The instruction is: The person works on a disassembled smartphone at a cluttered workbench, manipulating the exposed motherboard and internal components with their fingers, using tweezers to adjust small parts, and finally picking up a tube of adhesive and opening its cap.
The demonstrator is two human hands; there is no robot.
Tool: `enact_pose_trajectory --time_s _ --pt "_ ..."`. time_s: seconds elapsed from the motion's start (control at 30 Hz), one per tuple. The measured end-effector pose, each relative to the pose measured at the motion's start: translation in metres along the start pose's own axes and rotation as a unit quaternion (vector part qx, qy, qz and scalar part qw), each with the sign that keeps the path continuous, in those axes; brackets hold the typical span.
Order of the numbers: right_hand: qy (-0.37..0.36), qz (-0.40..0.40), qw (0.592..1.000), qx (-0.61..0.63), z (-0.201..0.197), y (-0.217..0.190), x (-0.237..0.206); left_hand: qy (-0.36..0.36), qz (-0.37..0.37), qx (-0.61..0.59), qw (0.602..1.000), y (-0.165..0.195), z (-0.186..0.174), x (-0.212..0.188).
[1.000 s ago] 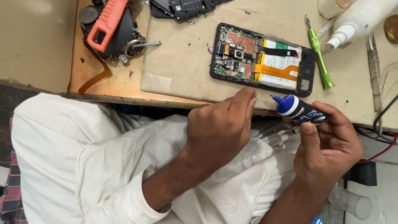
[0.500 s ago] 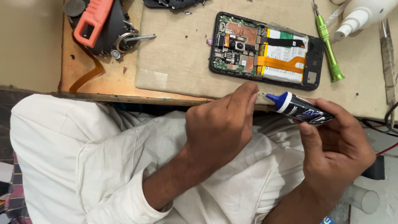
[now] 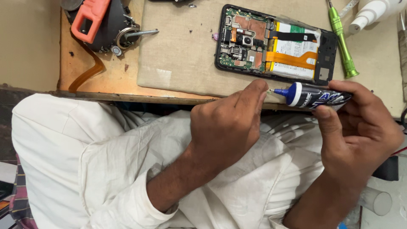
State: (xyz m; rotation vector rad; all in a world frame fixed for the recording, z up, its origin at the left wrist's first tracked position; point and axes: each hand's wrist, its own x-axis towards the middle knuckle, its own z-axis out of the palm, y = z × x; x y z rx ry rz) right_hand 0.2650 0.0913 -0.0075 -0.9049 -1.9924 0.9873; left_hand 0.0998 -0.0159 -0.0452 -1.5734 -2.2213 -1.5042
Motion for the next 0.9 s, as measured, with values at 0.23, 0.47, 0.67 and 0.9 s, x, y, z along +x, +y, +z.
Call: enact_pose_trajectory --time_s 0.23,0.47,0.67,0.9 --pt "-0.037 0.011 0.999 0.036 -0.007 -0.001 0.006 0.01 -0.002 -0.001 1.0 0.0 0.002 -0.002" --pt "-0.061 0.002 0.998 -0.005 -0.009 -0.015 0.008 0.007 -0.004 0.0 1.0 0.0 0.003 -0.002" --pt "-0.07 0.005 0.997 0.012 -0.006 -0.02 0.009 0.006 -0.001 0.003 1.0 0.0 0.001 -0.002" --pt "-0.083 -0.012 0.996 -0.017 -0.006 -0.023 0.009 0.007 -0.004 0.002 1.0 -0.001 0.002 -0.003"
